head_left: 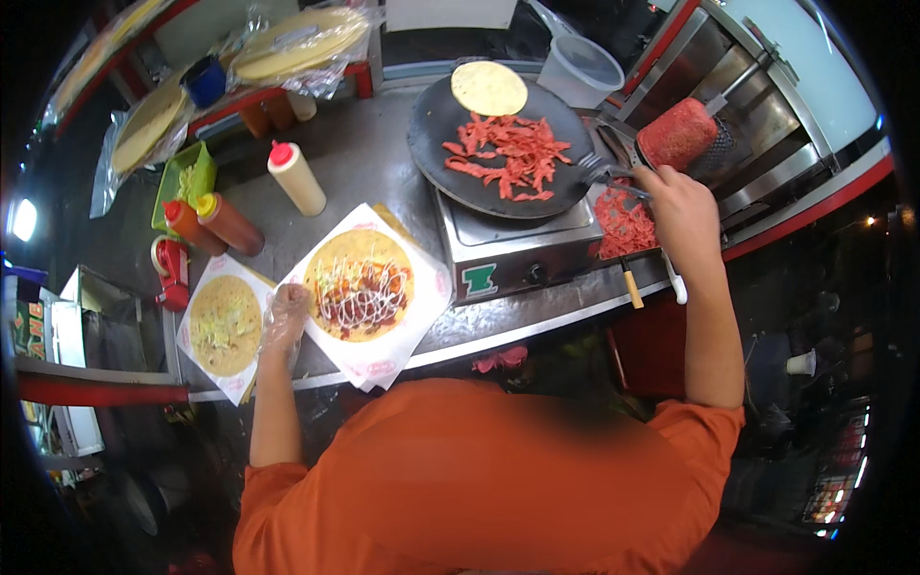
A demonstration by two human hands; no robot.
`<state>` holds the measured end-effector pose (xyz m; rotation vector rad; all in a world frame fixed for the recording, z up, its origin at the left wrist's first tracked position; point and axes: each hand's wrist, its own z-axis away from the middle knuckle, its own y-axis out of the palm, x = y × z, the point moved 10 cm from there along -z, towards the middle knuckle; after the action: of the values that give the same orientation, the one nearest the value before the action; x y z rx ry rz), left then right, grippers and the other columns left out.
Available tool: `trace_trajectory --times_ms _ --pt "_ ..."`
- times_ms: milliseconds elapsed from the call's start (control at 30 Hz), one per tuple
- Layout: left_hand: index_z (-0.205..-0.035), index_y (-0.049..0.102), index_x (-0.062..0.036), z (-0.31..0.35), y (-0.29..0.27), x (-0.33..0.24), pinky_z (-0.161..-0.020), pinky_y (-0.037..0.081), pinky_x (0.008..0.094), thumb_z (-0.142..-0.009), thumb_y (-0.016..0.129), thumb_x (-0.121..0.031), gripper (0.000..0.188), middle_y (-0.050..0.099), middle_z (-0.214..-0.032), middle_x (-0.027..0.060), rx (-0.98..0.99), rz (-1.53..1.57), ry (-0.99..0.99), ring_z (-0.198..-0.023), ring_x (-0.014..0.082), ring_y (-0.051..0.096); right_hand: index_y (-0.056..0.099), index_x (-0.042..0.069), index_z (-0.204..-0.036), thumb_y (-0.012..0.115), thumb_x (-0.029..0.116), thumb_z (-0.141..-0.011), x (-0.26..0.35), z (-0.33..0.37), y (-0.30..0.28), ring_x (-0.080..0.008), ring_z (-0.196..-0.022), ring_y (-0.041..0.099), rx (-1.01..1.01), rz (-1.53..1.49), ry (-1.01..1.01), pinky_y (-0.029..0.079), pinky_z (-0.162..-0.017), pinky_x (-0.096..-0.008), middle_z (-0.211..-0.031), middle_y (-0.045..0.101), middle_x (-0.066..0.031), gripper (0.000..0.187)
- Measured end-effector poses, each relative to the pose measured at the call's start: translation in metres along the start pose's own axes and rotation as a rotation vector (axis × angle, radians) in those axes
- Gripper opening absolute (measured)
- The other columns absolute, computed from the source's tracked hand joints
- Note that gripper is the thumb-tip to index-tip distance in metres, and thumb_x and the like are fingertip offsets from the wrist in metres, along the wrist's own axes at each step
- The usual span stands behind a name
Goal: The person assembles tacos by placing shredded lettuce and sliced meat onto tortillas, then adding sauces. The person folds the tortillas and places them into paper wrappers.
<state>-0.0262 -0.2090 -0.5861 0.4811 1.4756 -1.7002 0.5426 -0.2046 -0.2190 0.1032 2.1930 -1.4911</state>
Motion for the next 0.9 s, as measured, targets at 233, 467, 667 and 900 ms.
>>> trace_trajectory --times_ms 233,467,667,900 --pt "-0.137 0.063 -0.0042 0.03 0.0 -0.004 -0.098 0.051 0.0331 -0.105 0.065 -0.028 0.04 0.071 -0.118 0.0101 -0.117 0.236 0.009 -0.105 0.0178 0.065 0.062 0.006 -0.14 0.061 -0.001 -0.088 0.063 -0.075 0.083 -0.0364 -0.1 0.069 0.056 -0.329 -0.159 0.056 -0.083 -0.0488 -0.109 0.065 -0.0158 0.052" --pt "-0.138 0.062 -0.0033 0.034 0.007 0.015 -0.101 0.049 0.032 -0.107 0.063 -0.023 0.037 0.069 -0.125 0.0072 -0.161 0.402 -0.011 -0.112 0.0157 0.062 0.07 0.003 -0.134 0.069 0.021 -0.101 -0.038 -0.117 0.124 -0.0237 -0.072 0.068 0.609 -1.116 0.176 0.057 -0.074 -0.0443 -0.083 0.071 -0.0098 0.038" --pt "-0.135 0.064 -0.0036 0.025 0.012 0.025 -0.098 0.049 0.0296 -0.109 0.059 -0.018 0.031 0.07 -0.119 0.0065 -0.183 0.326 0.023 -0.108 0.0138 0.062 0.073 0.002 -0.128 0.067 0.027 -0.102 -0.069 -0.095 0.129 -0.0253 -0.081 0.073 0.429 -0.788 0.131 0.057 -0.079 -0.0416 -0.091 0.077 -0.0145 0.036" --pt "-0.127 0.068 -0.004 0.026 0.003 0.021 -0.088 0.051 0.0299 -0.11 0.059 -0.029 0.032 0.07 -0.102 0.0027 -0.122 0.223 -0.065 -0.093 0.0119 0.062 0.08 0.014 -0.118 0.074 0.035 -0.093 -0.033 -0.086 0.074 -0.0415 -0.098 0.073 0.312 -0.618 0.138 0.056 -0.089 -0.0507 -0.101 0.077 -0.0216 0.033"
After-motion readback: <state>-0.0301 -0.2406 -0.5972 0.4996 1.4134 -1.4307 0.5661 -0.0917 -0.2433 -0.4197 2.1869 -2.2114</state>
